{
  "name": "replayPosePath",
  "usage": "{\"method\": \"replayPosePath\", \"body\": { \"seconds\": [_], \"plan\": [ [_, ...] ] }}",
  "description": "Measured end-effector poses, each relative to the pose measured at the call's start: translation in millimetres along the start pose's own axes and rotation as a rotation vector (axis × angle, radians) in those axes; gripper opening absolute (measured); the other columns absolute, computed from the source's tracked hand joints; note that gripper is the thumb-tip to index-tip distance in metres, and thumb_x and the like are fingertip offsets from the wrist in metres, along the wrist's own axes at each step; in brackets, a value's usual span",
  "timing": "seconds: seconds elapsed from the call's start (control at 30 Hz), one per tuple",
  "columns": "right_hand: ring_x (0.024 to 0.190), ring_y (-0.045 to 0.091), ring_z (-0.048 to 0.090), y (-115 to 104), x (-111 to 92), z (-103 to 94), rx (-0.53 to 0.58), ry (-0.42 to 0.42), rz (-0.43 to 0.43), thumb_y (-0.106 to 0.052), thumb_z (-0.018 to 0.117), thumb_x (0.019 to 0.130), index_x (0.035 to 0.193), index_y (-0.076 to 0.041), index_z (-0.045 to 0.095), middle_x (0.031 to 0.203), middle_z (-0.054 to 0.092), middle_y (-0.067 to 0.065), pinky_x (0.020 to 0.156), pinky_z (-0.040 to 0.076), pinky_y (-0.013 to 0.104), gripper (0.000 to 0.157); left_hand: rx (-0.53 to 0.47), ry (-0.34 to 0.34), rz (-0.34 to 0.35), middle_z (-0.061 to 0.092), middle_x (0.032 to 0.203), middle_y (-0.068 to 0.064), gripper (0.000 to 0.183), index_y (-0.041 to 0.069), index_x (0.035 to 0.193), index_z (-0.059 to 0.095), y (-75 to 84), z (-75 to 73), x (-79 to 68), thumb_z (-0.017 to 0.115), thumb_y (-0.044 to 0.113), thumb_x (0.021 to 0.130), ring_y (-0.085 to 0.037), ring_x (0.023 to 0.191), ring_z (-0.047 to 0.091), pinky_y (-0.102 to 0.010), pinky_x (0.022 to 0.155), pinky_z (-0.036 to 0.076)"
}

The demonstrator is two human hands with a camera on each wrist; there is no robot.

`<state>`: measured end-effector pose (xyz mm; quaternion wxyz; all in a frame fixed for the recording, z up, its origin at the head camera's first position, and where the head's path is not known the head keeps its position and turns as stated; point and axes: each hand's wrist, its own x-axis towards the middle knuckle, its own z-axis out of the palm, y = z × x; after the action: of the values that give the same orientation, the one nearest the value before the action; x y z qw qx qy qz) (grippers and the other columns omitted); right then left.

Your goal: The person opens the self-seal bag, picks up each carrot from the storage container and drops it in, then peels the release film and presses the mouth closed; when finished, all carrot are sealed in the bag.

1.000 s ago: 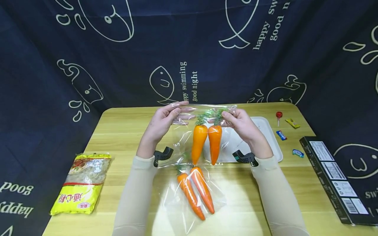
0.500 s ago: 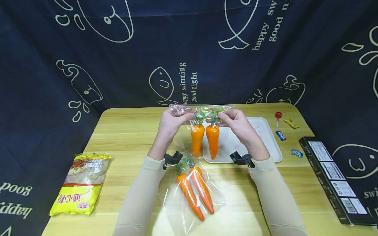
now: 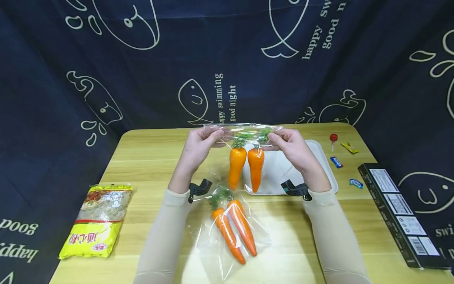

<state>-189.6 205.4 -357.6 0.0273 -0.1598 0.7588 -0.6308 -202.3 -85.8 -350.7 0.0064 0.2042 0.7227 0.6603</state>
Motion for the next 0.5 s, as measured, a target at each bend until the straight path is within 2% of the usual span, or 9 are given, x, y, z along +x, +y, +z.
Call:
{"method": "replayPosePath", "body": {
  "seconds": [0.13, 0.23, 0.3, 0.37, 0.43, 0.5],
  "plan": [
    [0.084, 0.014, 0.073, -14, -14, -9.6, -0.048, 0.033, -0.028, -0.019, 0.057, 0.102, 0.107, 0.006, 0.066, 0.089, 0.069, 0.0, 0.084, 0.061, 0.03, 0.026, 0.085, -0.036, -0.001, 0.074, 0.113, -0.002, 0.024, 0.014, 0.114, 0.074, 16.3, 4.2, -8.0, 0.068, 0.028, 0.096, -0.017, 0.1, 0.072, -0.033, 0.084, 0.061],
    [0.08, 0.012, 0.066, -25, -28, -20.2, -0.106, 0.051, -0.029, -0.019, 0.058, 0.102, 0.1, 0.006, 0.066, 0.084, 0.062, 0.003, 0.076, 0.061, 0.025, 0.026, 0.086, -0.073, -0.026, 0.074, 0.109, -0.005, 0.024, 0.015, 0.116, 0.072, 30.9, 10.7, -12.4, 0.072, 0.023, 0.093, -0.022, 0.091, 0.073, -0.035, 0.078, 0.063],
    [0.076, 0.013, 0.06, -29, -38, -29.4, -0.136, 0.05, -0.004, -0.021, 0.059, 0.102, 0.095, 0.006, 0.064, 0.081, 0.057, 0.003, 0.07, 0.059, 0.023, 0.028, 0.055, -0.141, -0.064, 0.073, 0.105, -0.01, 0.027, 0.013, 0.119, 0.067, 39.0, 16.8, -13.0, 0.072, 0.019, 0.093, -0.028, 0.089, 0.074, -0.039, 0.076, 0.063],
    [0.074, 0.013, 0.058, -27, -50, -40.1, -0.15, 0.038, 0.056, -0.023, 0.059, 0.101, 0.093, 0.003, 0.065, 0.081, 0.059, 0.001, 0.066, 0.056, 0.023, 0.028, 0.027, -0.229, -0.128, 0.073, 0.101, -0.016, 0.029, 0.011, 0.12, 0.062, 41.8, 24.6, -11.7, 0.07, 0.016, 0.093, -0.032, 0.086, 0.074, -0.042, 0.075, 0.063],
    [0.073, 0.014, 0.059, -18, -61, -51.6, -0.139, 0.0, 0.121, -0.024, 0.058, 0.102, 0.094, 0.002, 0.065, 0.082, 0.061, -0.001, 0.065, 0.056, 0.024, 0.028, 0.019, -0.33, -0.208, 0.073, 0.099, -0.017, 0.031, 0.008, 0.12, 0.058, 37.0, 34.4, -8.2, 0.069, 0.015, 0.092, -0.033, 0.086, 0.075, -0.044, 0.075, 0.063],
    [0.07, 0.013, 0.061, -3, -72, -61.9, -0.125, -0.032, 0.189, -0.023, 0.057, 0.103, 0.096, 0.001, 0.065, 0.079, 0.063, -0.003, 0.063, 0.056, 0.024, 0.027, 0.036, -0.426, -0.289, 0.074, 0.099, -0.017, 0.031, 0.005, 0.119, 0.056, 23.9, 45.7, -3.5, 0.068, 0.014, 0.092, -0.032, 0.086, 0.075, -0.044, 0.074, 0.063]
  ]
}}
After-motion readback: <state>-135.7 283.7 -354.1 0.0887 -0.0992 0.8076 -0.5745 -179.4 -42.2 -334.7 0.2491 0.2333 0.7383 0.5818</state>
